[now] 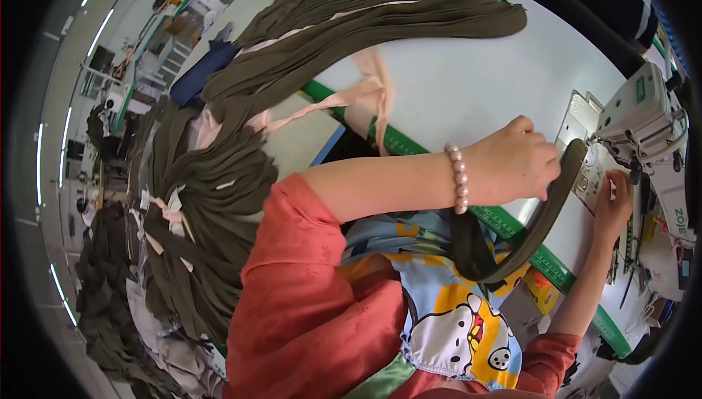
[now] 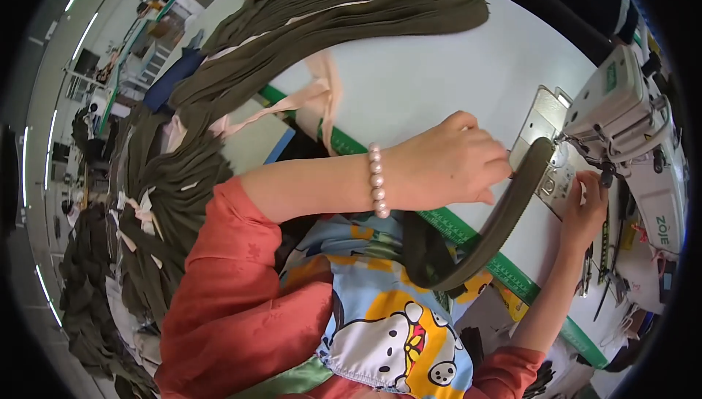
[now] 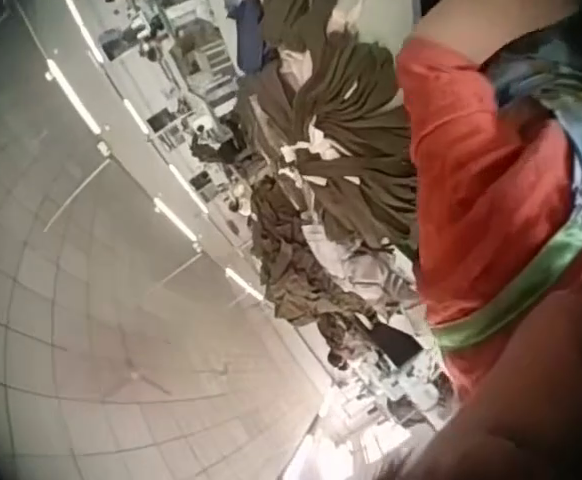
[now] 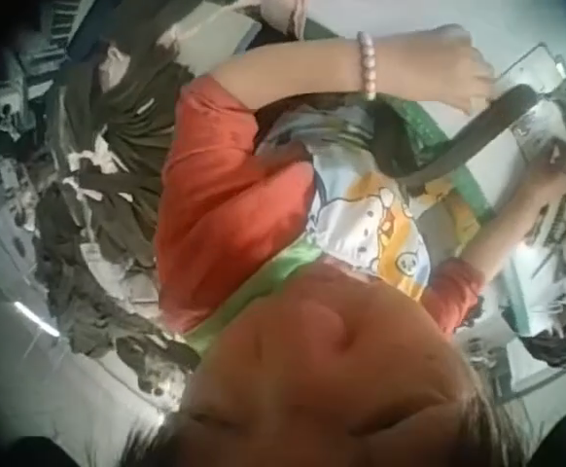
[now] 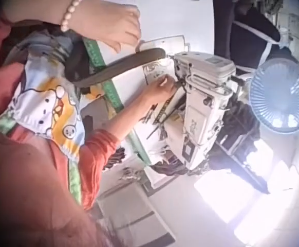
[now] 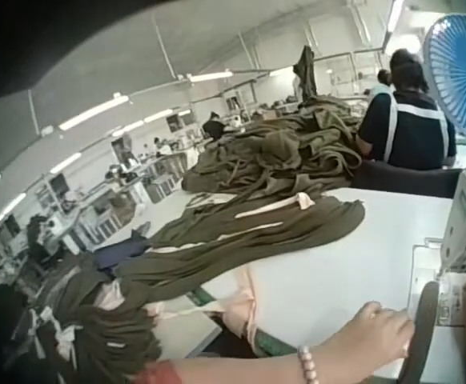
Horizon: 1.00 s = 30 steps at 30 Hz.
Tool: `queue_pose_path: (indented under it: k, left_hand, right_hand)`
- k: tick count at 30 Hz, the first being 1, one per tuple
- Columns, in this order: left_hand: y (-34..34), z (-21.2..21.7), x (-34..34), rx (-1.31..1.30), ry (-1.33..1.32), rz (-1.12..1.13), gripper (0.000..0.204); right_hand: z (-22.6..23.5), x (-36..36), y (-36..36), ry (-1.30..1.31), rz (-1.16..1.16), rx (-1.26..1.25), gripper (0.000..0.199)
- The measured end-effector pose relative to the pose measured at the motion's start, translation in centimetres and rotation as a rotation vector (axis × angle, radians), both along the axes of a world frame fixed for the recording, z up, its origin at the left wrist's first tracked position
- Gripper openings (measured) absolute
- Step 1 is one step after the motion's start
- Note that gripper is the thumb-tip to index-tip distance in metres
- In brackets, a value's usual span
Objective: Sewing and aligning fabric straps using an industrial sewing machine.
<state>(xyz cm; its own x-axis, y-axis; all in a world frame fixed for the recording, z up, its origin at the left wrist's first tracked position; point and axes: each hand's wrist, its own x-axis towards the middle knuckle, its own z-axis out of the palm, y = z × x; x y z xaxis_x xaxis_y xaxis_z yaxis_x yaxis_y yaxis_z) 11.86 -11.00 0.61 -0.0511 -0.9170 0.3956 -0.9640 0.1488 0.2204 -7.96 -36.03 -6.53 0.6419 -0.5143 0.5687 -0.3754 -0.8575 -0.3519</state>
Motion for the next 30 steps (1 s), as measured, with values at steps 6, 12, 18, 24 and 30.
queue_pose_path:
  k: [6,12,18,24,30]
  left_hand:
    - [15.3,2.1,-0.5,0.529,0.011,-0.025,0.022]
    - [29.0,4.5,1.8,0.427,0.318,0.589,0.018]
    - [37.2,5.0,2.0,0.327,0.283,1.173,0.018]
    - [46.2,3.8,4.0,0.222,-0.033,1.757,0.027]
    - [59.9,2.5,2.8,0.223,-0.446,2.443,0.047]
  right_hand:
    - [-1.1,-0.5,-1.4,0.030,0.036,0.172,0.011]
    - [-1.6,-0.3,-2.2,-0.009,0.082,0.134,0.016]
    - [-2.3,-0.5,-3.1,-0.012,0.061,0.163,0.019]
    - [-2.9,-0.5,-3.7,-0.011,0.104,0.133,0.018]
    - [-3.0,-0.3,-3.9,0.002,0.103,0.185,0.017]
